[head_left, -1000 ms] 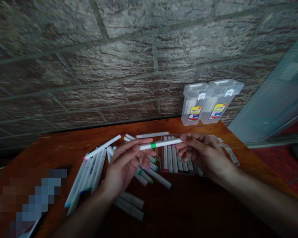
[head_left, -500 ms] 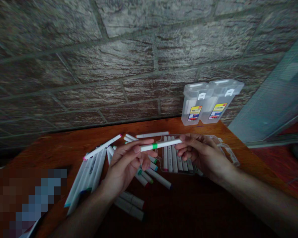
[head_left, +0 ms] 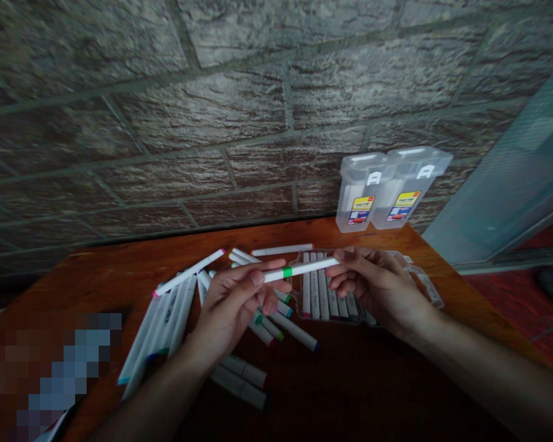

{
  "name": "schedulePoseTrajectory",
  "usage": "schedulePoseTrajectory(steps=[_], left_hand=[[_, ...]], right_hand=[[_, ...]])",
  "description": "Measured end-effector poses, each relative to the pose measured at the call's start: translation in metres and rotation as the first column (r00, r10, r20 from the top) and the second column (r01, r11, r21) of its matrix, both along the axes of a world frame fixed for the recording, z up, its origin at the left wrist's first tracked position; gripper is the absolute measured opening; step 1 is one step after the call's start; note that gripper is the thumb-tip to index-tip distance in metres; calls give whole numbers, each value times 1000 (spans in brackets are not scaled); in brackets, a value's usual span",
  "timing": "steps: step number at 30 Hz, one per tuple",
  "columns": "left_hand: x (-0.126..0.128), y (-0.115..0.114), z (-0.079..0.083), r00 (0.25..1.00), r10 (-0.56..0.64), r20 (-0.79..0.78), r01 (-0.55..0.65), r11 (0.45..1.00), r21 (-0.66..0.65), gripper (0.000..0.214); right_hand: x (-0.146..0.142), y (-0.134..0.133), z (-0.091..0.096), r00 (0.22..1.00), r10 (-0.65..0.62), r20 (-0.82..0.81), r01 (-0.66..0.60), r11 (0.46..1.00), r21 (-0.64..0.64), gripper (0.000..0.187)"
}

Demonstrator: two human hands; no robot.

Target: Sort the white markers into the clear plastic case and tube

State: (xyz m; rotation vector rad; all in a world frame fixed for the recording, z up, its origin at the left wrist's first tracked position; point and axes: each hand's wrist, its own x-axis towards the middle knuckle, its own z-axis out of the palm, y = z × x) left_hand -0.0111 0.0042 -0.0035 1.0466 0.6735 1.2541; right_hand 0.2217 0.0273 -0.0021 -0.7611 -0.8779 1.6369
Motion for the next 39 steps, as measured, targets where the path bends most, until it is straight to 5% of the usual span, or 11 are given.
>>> schedulePoseTrajectory(steps=[12,17,23,31,39], left_hand=[[-3,6,-10,970,86,-226,-75,996,55,24],[1,2,-2,942,97,-322,-74,994,84,18],[7,-4,-3,877,133,-461,-61,984,168,14],[9,-12,-12,759,227,-611,-15,943,333,9],[11,-16,-9,776,184,-604,4,955,296,7]], right_hand=[[1,-2,-1,978,-43,204,0,979,204,26],[1,-8,0,853,-179,491,-37,916,398,18],[0,-15,-3,700,-371,610,-90,802,590,13],[-1,-25,-4,513,-514,688,-185,716,673,28],[-1,-26,-2,517,-459,722,-211,749,628,34]])
